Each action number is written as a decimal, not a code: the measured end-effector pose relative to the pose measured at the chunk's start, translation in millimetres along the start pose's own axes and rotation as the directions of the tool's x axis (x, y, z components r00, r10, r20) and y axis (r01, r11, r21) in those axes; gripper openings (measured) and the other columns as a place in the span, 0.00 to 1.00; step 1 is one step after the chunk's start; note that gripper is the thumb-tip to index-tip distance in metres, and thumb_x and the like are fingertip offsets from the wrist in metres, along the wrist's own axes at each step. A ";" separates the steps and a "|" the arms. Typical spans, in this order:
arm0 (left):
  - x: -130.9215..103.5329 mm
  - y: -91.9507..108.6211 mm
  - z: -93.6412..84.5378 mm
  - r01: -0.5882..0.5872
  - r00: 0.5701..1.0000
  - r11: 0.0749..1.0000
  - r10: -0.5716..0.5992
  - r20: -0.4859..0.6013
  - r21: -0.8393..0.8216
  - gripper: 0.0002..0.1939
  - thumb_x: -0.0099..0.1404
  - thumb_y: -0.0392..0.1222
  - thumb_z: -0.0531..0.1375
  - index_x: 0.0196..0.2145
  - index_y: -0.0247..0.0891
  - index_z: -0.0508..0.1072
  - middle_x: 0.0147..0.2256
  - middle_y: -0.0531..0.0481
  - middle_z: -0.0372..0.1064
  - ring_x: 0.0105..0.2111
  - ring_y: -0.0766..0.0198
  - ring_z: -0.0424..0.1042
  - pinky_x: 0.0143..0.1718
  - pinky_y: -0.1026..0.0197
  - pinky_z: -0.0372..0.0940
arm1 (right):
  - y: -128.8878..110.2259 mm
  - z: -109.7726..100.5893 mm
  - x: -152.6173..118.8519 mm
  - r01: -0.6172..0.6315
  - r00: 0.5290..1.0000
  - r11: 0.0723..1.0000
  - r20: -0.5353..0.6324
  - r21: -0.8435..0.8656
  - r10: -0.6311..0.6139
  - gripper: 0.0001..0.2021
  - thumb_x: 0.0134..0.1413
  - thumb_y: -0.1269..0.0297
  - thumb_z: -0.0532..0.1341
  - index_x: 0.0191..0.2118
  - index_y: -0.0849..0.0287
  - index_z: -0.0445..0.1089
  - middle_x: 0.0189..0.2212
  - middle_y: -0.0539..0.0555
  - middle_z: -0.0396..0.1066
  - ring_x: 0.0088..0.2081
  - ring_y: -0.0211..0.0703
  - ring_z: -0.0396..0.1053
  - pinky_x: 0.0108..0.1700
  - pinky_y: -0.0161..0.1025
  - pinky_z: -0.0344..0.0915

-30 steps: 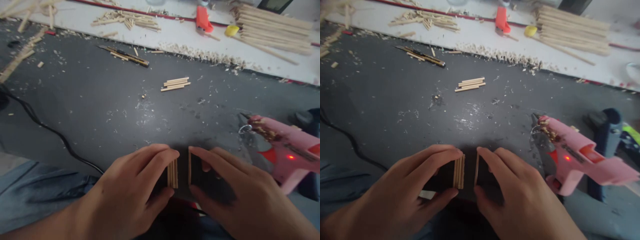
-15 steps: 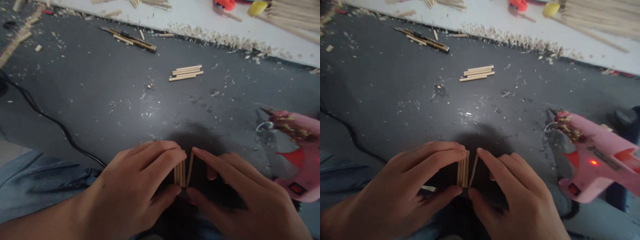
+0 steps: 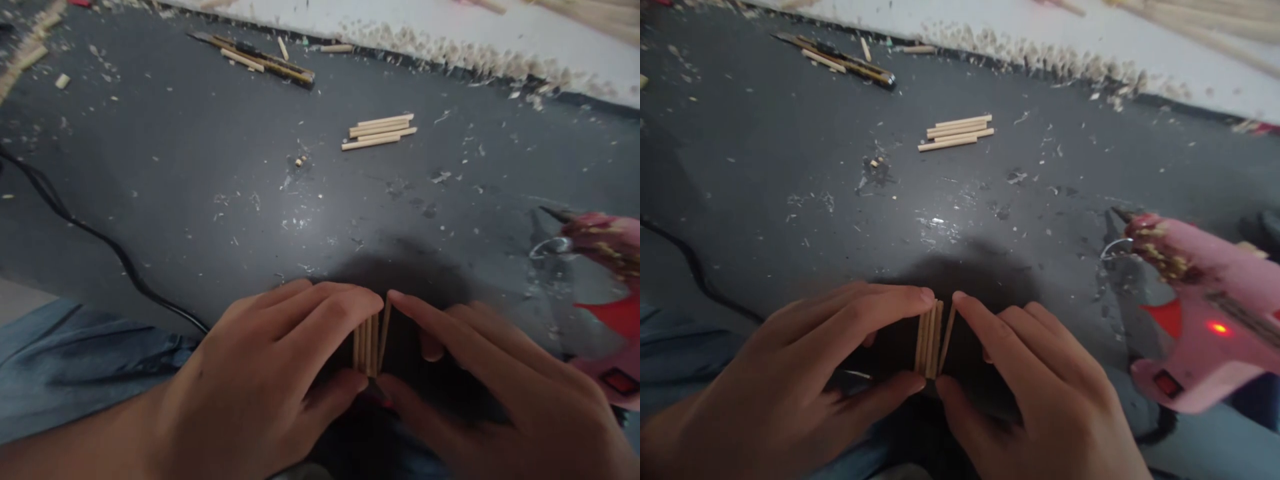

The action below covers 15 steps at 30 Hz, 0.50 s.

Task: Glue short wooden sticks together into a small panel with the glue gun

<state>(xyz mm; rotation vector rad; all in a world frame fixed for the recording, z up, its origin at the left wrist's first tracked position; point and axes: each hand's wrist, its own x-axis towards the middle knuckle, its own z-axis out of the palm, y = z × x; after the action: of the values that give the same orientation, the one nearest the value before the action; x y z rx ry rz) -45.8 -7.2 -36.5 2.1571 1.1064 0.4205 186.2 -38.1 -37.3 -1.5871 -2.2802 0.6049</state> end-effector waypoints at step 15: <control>-2.6 -2.6 3.1 -0.207 0.977 0.943 0.213 0.004 0.261 0.11 0.75 0.37 0.57 0.49 0.47 0.78 0.59 0.53 0.76 0.38 0.59 0.81 0.39 0.54 0.76 | 1.6 -5.2 3.8 0.002 1.000 0.997 0.029 0.080 -0.004 0.20 0.64 0.70 0.59 0.59 0.45 0.66 0.32 0.47 0.69 0.30 0.38 0.72 0.34 0.35 0.74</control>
<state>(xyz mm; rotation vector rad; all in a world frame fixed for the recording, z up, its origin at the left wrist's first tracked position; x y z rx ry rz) -47.2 -9.5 -40.6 2.5218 0.9926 0.4167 188.6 -33.1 -33.6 -1.5468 -2.2498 0.7137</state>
